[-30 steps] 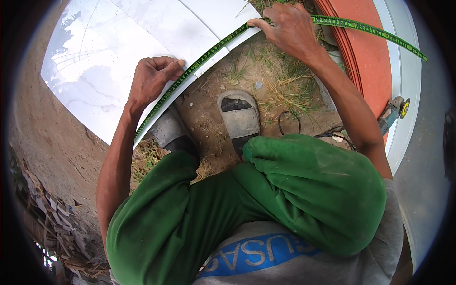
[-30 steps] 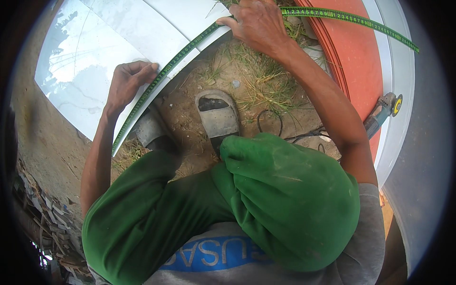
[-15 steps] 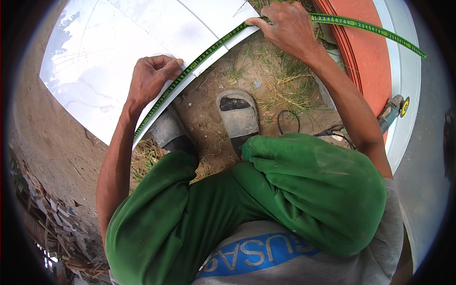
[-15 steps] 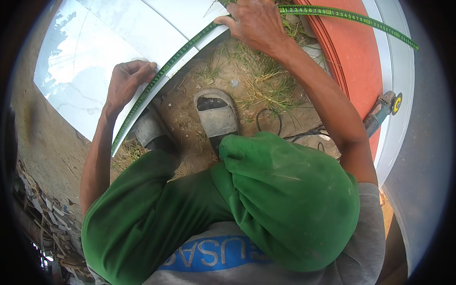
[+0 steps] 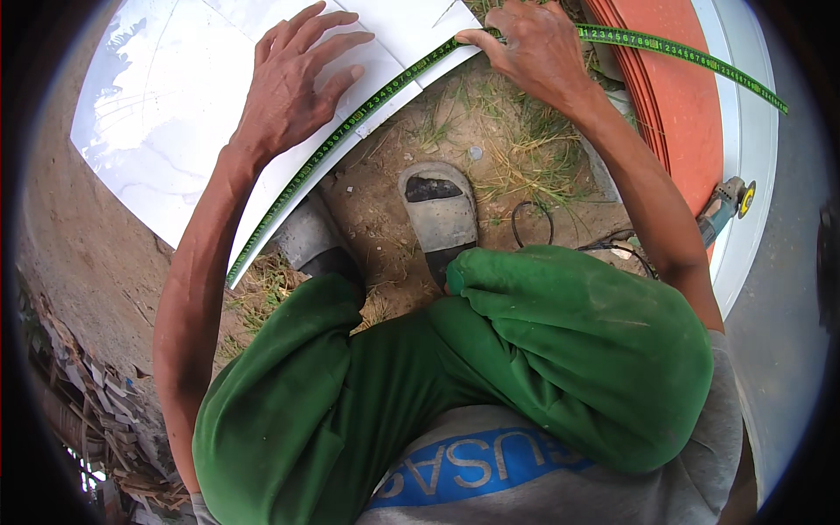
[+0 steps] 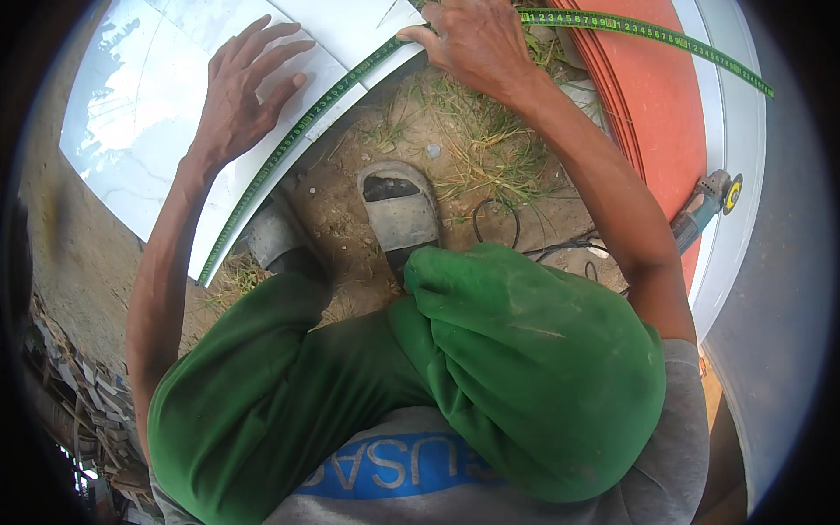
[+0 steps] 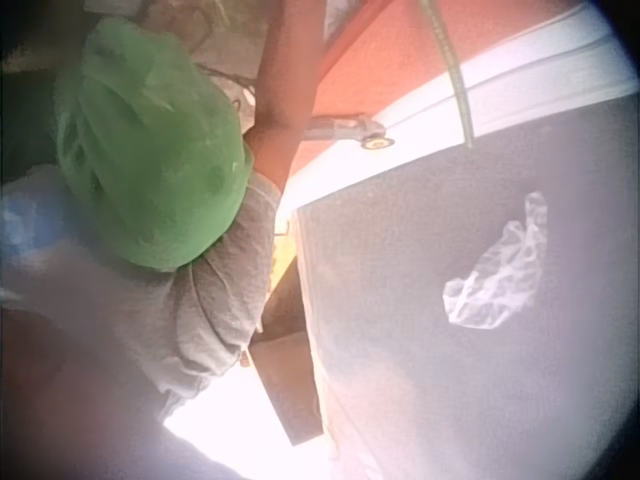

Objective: The person measures a tile with a tape measure, marks it, and uses a handheld angle grinder to cut the tile while it sits on the ground.

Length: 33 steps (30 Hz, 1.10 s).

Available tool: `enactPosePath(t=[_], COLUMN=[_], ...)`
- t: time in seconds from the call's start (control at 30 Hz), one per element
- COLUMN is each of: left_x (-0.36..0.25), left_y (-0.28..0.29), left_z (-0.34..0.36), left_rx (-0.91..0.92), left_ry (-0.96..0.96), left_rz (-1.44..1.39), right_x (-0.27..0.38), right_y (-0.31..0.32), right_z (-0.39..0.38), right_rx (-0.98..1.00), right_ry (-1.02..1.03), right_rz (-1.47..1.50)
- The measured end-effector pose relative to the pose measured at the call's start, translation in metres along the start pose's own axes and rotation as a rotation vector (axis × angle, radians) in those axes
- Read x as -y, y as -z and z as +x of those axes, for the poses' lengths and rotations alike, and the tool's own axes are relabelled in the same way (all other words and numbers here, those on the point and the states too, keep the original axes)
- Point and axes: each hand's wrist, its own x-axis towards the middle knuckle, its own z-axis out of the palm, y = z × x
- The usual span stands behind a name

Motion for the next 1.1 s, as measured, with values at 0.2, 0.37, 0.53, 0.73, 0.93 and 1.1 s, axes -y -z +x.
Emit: enactPosePath(t=[0.2, 0.37, 0.53, 0.73, 0.93, 1.1], left_x=[-0.016, -0.014, -0.019, -0.018, -0.021, -0.021], left_y=[0.017, 0.017, 0.019, 0.02, 0.021, 0.023], left_z=[0.037, 0.037, 0.039, 0.04, 0.044, 0.044], left_rx=[0.376, 0.364, 0.383, 0.38, 0.423, 0.423], left_ry=[-0.056, -0.043, -0.036, -0.028, -0.011, -0.016], left_rz=[-0.007, -0.04, -0.021, -0.031, 0.006, -0.01], right_x=[-0.003, -0.003, -0.003, 0.0, -0.002, 0.0], right_y=[-0.003, -0.002, -0.003, 0.0, -0.001, 0.0], right_z=[-0.003, -0.001, -0.003, -0.002, -0.003, -0.001], right_rx=[-0.043, -0.04, -0.08, -0.064, -0.035, -0.046], right_ry=[0.015, 0.018, 0.031, 0.022, 0.023, 0.023], right_rz=[-0.01, -0.015, 0.011, 0.01, -0.009, -0.008])
